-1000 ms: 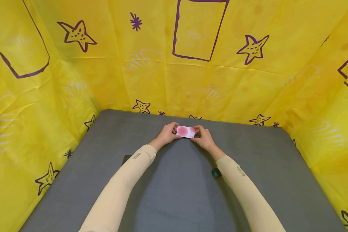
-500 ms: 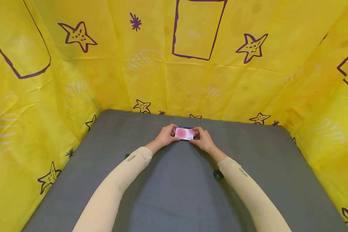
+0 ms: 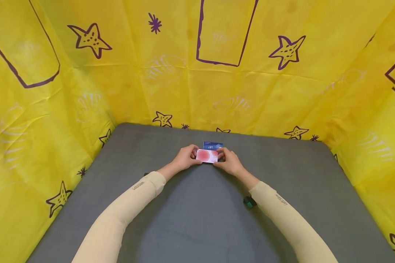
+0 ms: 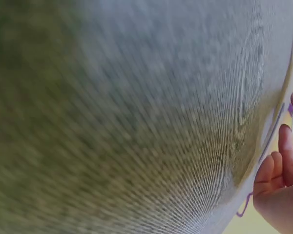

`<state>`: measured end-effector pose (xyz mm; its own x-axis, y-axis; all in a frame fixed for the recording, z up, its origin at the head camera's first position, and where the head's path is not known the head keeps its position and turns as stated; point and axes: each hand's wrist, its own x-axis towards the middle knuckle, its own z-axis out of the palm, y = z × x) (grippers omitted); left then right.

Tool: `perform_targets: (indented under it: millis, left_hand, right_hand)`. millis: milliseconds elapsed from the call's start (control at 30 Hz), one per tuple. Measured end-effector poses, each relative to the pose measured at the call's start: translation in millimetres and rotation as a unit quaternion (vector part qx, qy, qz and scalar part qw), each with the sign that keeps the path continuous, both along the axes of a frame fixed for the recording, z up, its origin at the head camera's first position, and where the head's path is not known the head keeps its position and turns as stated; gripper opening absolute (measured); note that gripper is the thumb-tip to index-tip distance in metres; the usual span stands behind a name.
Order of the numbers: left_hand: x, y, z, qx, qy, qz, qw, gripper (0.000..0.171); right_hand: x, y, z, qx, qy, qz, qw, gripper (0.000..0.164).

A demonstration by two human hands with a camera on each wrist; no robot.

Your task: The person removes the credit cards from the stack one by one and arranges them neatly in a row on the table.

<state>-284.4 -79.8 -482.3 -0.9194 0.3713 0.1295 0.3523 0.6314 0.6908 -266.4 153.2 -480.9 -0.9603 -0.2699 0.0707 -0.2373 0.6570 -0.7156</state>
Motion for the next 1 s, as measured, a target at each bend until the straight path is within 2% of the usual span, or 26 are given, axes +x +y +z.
perform_targets:
  millis: [33,300,533,767,1000]
  left_hand:
    - [6.3,1.6,6.3,-0.011,-0.011,0.008,0.9998,0.054]
    - [21.2,-2.3,5.9,-0.024,-0.026,0.020,0.9992,0.054]
    - [30.6,-7.4,7.5,-0.031,-0.011,0.018,0.9993,0.053]
    - [42.9,-15.7,8.4,-0.044,-0.032,0.022,0.9983,0.052]
    - [55.6,-25.3,8.4,-0.052,-0.036,0.023,0.9977,0.052]
  right_hand:
    - [1.8,-0.3,0.0,0.001,-0.001,0.002,1.000,0.054]
    - [13.2,-3.4,-2.4,-0.005,-0.009,0.015,1.000,0.051]
    - [19.8,-7.9,-1.6,-0.012,-0.012,0.022,1.000,0.050]
    - [29.0,-14.1,-1.4,-0.006,-0.017,0.031,0.999,0.049]
    - [37.9,-20.2,-2.7,0.000,-0.008,0.051,0.999,0.049]
